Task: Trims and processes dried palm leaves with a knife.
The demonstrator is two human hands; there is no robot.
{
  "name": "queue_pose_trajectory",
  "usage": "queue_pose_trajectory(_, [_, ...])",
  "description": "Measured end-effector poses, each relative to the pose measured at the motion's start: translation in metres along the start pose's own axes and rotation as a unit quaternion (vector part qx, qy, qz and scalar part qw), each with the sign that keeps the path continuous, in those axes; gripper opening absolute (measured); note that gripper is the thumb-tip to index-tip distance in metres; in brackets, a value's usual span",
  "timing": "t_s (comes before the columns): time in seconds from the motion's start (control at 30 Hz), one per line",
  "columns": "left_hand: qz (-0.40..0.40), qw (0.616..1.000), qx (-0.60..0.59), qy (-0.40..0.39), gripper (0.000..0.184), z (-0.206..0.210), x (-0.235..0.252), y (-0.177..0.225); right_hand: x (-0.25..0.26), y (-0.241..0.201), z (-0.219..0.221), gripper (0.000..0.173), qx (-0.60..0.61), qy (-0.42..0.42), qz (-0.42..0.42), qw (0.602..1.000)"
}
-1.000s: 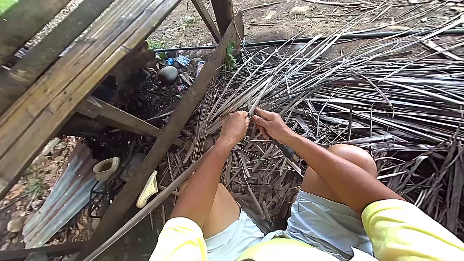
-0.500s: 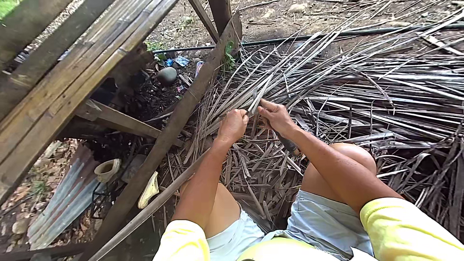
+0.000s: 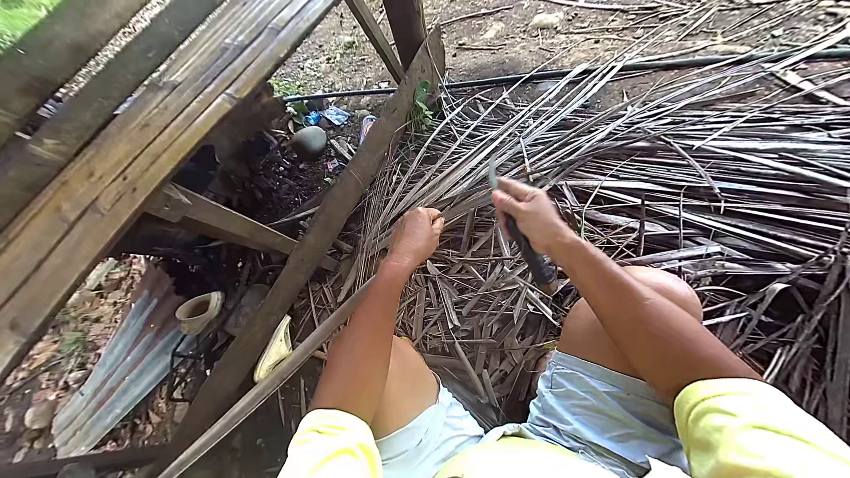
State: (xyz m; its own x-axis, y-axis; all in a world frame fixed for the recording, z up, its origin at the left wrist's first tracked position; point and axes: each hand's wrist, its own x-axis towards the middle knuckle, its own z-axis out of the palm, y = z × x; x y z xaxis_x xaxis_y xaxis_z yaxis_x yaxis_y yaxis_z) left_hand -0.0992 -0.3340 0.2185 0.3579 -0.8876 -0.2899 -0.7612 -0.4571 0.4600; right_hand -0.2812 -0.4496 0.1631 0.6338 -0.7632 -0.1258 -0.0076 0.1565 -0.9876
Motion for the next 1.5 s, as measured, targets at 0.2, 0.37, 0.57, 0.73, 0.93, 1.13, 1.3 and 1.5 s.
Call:
queue_pose_trajectory(0.2, [-0.008,0.987,0.158,0.036,0.033,0.019,-0.014,0.033,-0.004,0.02,0.029,0.054,0.021,-0.11,0.053,0.992])
queue_pose_trajectory(0.37, [0.008,0.972,0.221,0.08,0.028,0.023,-0.023,0.042,0.001,0.016,0.025,0.048,0.067,-0.079,0.055,0.993])
queue_pose_trajectory(0.57, [0.036,0.967,0.227,0.11,0.027,0.025,-0.032,0.039,0.016,0.008,-0.001,0.047,0.089,0.01,0.078,0.993])
queue_pose_trajectory(0.73, [0.063,0.975,0.192,0.097,0.029,0.019,-0.035,0.033,0.038,0.004,-0.036,0.044,0.127,0.105,0.055,0.985])
queue_pose_trajectory(0.93, [0.003,0.997,0.073,-0.001,0.033,-0.004,-0.025,0.014,0.036,-0.005,-0.057,0.045,0.11,0.18,-0.007,0.978])
queue_pose_trajectory(1.13, [-0.016,0.988,-0.141,-0.055,0.029,-0.008,-0.003,0.006,-0.008,0.008,0.016,0.049,0.018,-0.097,0.018,0.995])
queue_pose_trajectory(1.3, [-0.009,0.956,-0.272,-0.107,0.027,-0.013,-0.009,0.006,-0.003,0.016,0.02,0.05,0.079,-0.091,0.038,0.992])
queue_pose_trajectory(1.5, [0.024,0.941,-0.308,-0.141,0.026,-0.022,-0.019,-0.003,0.008,0.005,-0.011,0.047,0.138,-0.021,0.046,0.989])
